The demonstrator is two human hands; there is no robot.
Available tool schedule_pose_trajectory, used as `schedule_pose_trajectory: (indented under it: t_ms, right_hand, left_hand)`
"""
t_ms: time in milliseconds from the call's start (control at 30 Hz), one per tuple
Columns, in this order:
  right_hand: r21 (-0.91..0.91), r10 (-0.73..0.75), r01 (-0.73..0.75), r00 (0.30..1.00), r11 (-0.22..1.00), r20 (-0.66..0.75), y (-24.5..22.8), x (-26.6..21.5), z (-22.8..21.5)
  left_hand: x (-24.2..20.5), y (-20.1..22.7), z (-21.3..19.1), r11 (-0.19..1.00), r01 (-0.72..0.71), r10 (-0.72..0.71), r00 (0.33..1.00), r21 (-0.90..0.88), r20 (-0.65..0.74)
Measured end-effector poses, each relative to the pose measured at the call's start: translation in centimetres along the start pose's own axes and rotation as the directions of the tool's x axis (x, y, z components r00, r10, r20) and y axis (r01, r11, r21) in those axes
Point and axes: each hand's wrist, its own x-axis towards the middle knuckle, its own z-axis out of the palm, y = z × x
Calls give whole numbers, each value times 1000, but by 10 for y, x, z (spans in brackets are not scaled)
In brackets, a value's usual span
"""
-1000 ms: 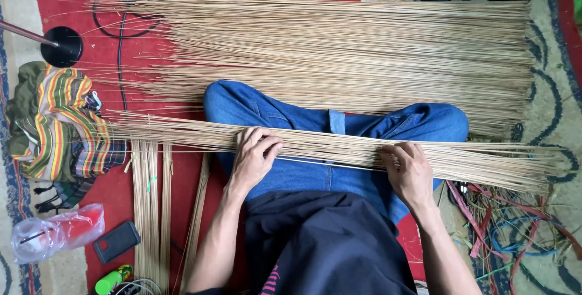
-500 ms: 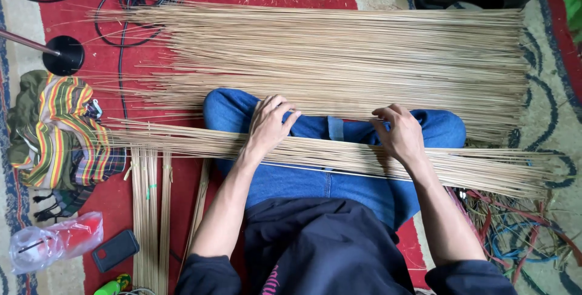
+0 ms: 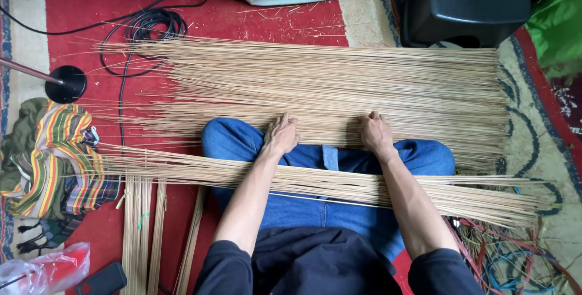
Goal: The person arranges and aligns thin wooden sticks on the floor.
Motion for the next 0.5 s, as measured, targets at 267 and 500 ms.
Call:
schedule_pose_trajectory:
  t_ms: [267,500]
  right_hand:
    - [-35,5,-7,999,999,-33,-1,-2,3]
    - [-106,11,-16,999,994,-44,3,5,16]
  left_hand:
    - [-10,11,-13,995,-25,28,999,94,-22]
    - [-15,10,-13,995,-33,38,998,96,-57]
